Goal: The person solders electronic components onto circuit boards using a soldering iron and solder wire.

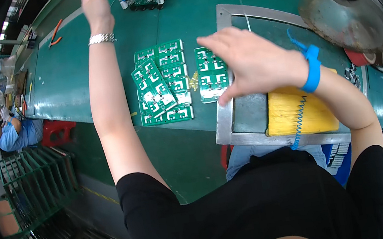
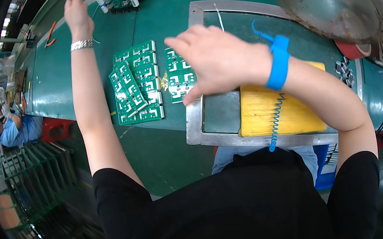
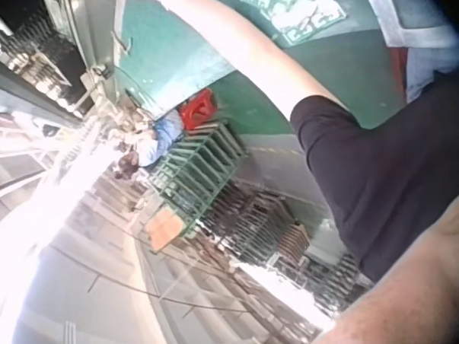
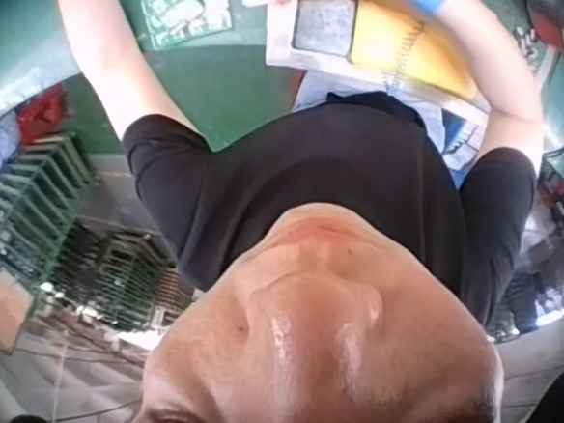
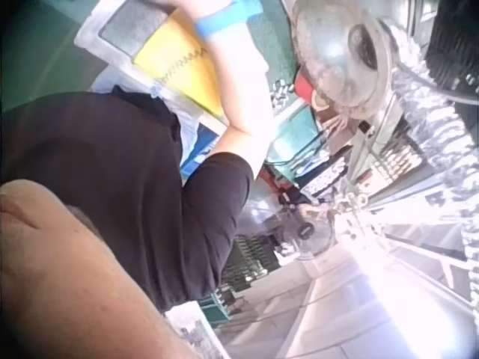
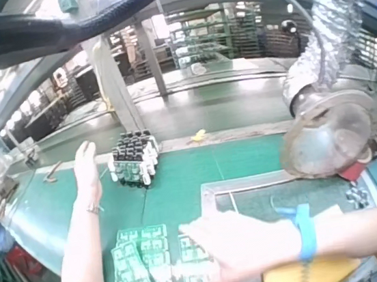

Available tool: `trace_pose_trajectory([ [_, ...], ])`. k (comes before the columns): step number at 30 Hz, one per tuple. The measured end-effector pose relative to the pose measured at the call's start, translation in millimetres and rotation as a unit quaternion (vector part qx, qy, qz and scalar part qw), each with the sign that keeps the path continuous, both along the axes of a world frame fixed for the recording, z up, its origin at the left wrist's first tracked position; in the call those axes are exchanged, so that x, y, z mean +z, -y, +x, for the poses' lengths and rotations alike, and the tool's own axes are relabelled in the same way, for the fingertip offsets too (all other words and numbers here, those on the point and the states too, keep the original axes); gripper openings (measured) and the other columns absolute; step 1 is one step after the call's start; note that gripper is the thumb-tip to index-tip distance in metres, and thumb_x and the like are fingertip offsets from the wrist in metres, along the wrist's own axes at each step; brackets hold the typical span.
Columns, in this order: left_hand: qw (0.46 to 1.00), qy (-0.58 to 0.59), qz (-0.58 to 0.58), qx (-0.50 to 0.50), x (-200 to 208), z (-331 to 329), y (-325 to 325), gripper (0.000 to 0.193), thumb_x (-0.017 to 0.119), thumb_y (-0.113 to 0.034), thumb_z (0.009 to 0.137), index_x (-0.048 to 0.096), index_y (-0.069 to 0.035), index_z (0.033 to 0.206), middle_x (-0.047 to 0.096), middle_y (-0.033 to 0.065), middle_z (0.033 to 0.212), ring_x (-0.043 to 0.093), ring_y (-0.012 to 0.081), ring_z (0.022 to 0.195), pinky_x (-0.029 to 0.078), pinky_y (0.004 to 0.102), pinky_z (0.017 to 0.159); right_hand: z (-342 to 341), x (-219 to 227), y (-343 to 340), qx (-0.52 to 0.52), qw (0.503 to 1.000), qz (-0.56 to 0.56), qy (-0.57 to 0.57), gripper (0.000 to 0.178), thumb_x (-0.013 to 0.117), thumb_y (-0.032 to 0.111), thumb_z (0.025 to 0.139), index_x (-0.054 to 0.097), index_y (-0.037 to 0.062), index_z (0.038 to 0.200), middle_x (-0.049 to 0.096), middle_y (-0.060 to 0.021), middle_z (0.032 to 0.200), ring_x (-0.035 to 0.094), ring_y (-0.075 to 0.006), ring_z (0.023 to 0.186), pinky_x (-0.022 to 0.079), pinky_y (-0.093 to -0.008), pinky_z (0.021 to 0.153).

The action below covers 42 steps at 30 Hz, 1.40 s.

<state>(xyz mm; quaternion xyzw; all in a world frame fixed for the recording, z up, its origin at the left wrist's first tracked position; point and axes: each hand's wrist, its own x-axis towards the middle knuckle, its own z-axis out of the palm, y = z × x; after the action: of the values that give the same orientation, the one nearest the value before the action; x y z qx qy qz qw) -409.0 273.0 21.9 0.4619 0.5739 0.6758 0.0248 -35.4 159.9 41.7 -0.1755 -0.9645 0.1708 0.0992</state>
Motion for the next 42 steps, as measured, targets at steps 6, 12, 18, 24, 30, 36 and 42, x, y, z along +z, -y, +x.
trace_pose_trajectory([
  [6, 0.975, 0.046, -0.096, -0.197, 57.4, 79.8, 71.7, 0.056, 0.064, -0.012, 0.091, 0.040, 0.006, 0.139, 0.051, 0.0192, 0.137, 0.050, 0.0236, 0.126, 0.038, 0.0333, 0.106, 16.9, -7.7, 17.4, -0.059, 0.994, 0.028, -0.093, 0.095, 0.084, 0.028, 0.060, 0.039, -0.0067, 0.135, 0.048, -0.0256, 0.126, 0.046, -0.0404, 0.121, 0.039, -0.0451, 0.104],
  [12, 0.933, -0.041, -0.174, -0.312, 56.2, 146.0, 202.9, 0.047, 0.050, -0.008, 0.095, 0.039, 0.006, 0.139, 0.050, 0.0226, 0.135, 0.047, 0.0294, 0.129, 0.038, 0.0437, 0.108, 96.7, 39.8, 65.6, -0.073, 0.984, 0.018, -0.160, 0.092, 0.084, 0.027, 0.058, 0.041, -0.0090, 0.131, 0.052, -0.0262, 0.119, 0.051, -0.0401, 0.113, 0.042, -0.0441, 0.099],
  [18, 0.850, -0.115, -0.257, -0.445, 31.2, 226.6, 265.7, 0.049, 0.059, 0.001, 0.079, 0.050, 0.006, 0.127, 0.058, 0.0172, 0.125, 0.055, 0.0278, 0.117, 0.042, 0.0391, 0.100, 186.1, 15.4, 88.0, -0.178, 0.979, 0.014, -0.103, 0.095, 0.083, 0.023, 0.059, 0.037, -0.0054, 0.136, 0.047, -0.0240, 0.128, 0.047, -0.0399, 0.121, 0.040, -0.0442, 0.103],
  [24, 0.802, -0.359, -0.217, -0.425, 20.1, 292.1, 247.9, 0.062, 0.078, -0.010, 0.073, 0.051, 0.002, 0.128, 0.056, 0.0196, 0.126, 0.052, 0.0373, 0.118, 0.042, 0.0428, 0.100, 206.4, 12.1, 94.0, -0.204, 0.970, 0.030, -0.130, 0.093, 0.080, 0.022, 0.060, 0.036, -0.0051, 0.137, 0.046, -0.0250, 0.132, 0.045, -0.0411, 0.123, 0.037, -0.0447, 0.106],
  [30, 0.834, -0.396, -0.276, -0.267, 0.2, 325.8, 250.2, 0.092, 0.083, -0.035, 0.068, 0.039, 0.006, 0.137, 0.045, 0.0276, 0.135, 0.043, 0.0429, 0.123, 0.037, 0.0456, 0.104, 239.4, 17.0, 100.5, -0.292, 0.949, 0.037, -0.114, 0.095, 0.081, 0.021, 0.062, 0.034, -0.0024, 0.141, 0.043, -0.0240, 0.138, 0.040, -0.0400, 0.130, 0.034, -0.0430, 0.109],
  [36, 0.919, -0.088, -0.291, -0.250, 2.5, 356.8, 240.9, 0.080, 0.079, -0.022, 0.077, 0.036, 0.006, 0.139, 0.047, 0.0251, 0.134, 0.047, 0.0339, 0.124, 0.045, 0.0392, 0.097, 246.2, -12.4, 128.2, -0.293, 0.948, -0.043, -0.116, 0.097, 0.082, 0.015, 0.060, 0.033, -0.0042, 0.141, 0.039, -0.0266, 0.140, 0.040, -0.0416, 0.130, 0.034, -0.0423, 0.108],
  [42, 0.887, 0.301, -0.184, -0.298, -2.9, 337.1, 217.6, 0.048, 0.063, 0.006, 0.086, 0.047, 0.004, 0.132, 0.063, 0.0124, 0.117, 0.063, 0.0186, 0.104, 0.051, 0.0292, 0.091, 240.0, -20.5, 114.4, -0.289, 0.931, -0.073, -0.210, 0.096, 0.081, 0.020, 0.064, 0.031, -0.0017, 0.143, 0.037, -0.0251, 0.142, 0.039, -0.0408, 0.132, 0.035, -0.0421, 0.109],
])
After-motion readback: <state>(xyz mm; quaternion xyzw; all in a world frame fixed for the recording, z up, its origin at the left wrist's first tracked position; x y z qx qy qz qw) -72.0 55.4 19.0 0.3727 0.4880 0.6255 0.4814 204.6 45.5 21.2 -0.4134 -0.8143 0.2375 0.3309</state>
